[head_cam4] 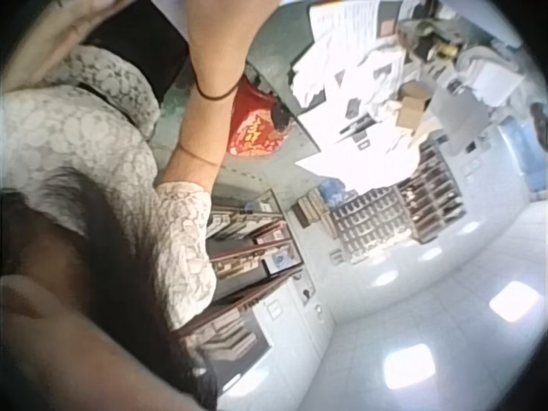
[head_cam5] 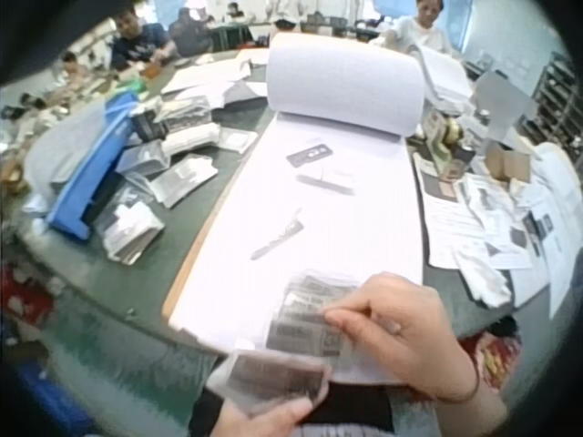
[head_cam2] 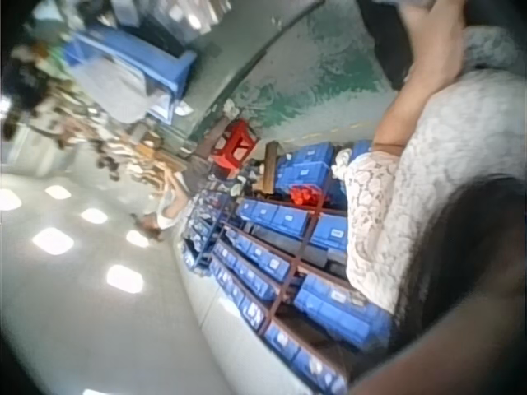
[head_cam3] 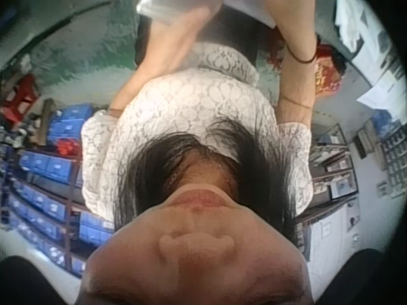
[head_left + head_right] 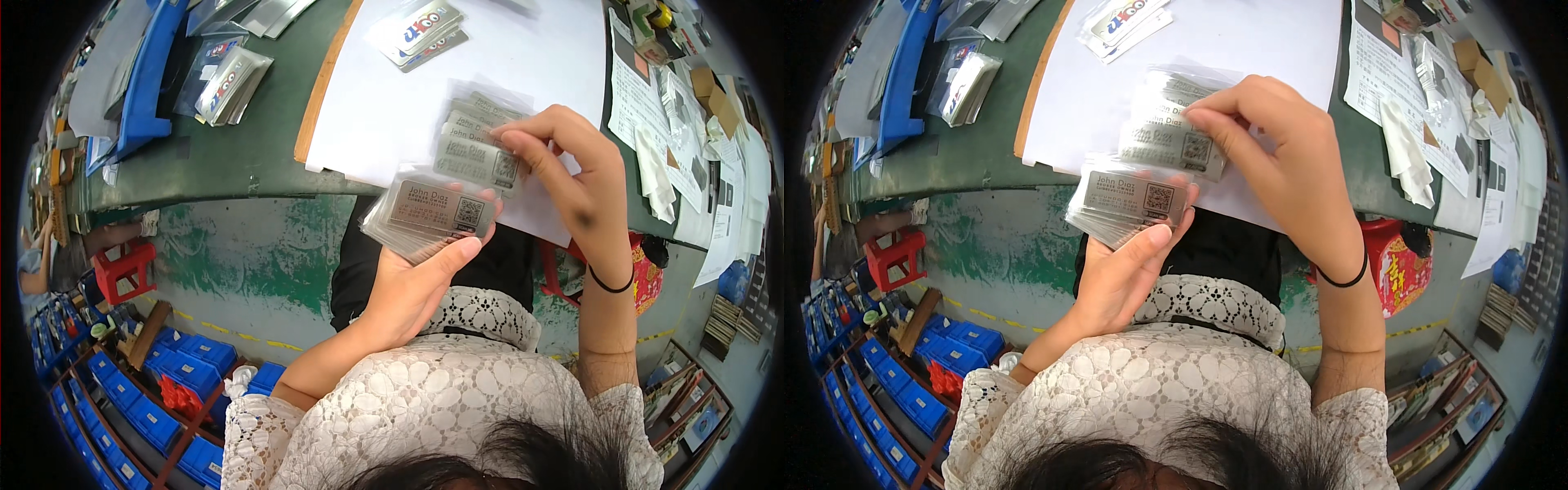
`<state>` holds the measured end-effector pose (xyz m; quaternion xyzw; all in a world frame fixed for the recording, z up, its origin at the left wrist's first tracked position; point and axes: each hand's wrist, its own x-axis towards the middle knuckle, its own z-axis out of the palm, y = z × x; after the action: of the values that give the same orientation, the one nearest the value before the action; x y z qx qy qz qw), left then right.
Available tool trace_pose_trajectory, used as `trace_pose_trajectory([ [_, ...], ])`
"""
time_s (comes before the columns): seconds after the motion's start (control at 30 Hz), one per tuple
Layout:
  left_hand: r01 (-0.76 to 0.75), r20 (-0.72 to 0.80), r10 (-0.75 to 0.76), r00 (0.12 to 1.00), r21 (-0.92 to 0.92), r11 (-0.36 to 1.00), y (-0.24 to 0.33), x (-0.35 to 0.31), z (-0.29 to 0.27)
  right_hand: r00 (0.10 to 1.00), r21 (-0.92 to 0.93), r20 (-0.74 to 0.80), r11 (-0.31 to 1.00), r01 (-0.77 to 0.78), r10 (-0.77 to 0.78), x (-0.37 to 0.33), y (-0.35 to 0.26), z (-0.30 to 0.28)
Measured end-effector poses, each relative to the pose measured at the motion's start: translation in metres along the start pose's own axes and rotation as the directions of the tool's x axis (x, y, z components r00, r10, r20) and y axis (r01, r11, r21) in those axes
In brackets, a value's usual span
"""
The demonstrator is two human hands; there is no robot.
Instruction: Inspecting small metal plates and comparing them against a production specification sheet.
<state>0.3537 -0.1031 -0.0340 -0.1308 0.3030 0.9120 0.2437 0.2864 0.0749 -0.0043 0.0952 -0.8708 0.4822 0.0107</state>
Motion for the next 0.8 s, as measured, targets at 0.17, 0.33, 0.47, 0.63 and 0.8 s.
trace_pose_trajectory([
  [0.17, 0.003, 0.028, -0.003, 1.000, 0.020, 1.000, -0.001, 0.000, -0.004, 0.967, -0.277, -0.086, 0.938, 0.208, -0.240, 0.003, -0.003, 0.001],
  [0.33, -0.004, -0.012, 0.004, 1.000, 0.051, 0.999, -0.001, -0.001, -0.004, 0.964, 0.001, 0.146, 0.974, 0.225, -0.223, -0.005, -0.011, 0.005],
  [0.47, 0.024, 0.000, -0.024, 1.000, 0.056, 0.998, 0.001, 0.001, -0.003, 0.962, -0.012, 0.142, 0.971, 0.238, -0.234, -0.005, -0.008, 0.005],
  [0.63, 0.051, 0.029, -0.053, 0.998, 0.077, 0.996, 0.002, 0.001, -0.005, 0.986, -0.043, 0.004, 0.985, 0.165, -0.165, -0.001, -0.002, 0.001],
  [0.8, 0.034, 0.010, -0.034, 0.999, 0.007, 0.999, 0.001, 0.001, -0.003, 0.963, -0.218, -0.052, 0.944, 0.247, -0.264, 0.006, -0.003, -0.001],
])
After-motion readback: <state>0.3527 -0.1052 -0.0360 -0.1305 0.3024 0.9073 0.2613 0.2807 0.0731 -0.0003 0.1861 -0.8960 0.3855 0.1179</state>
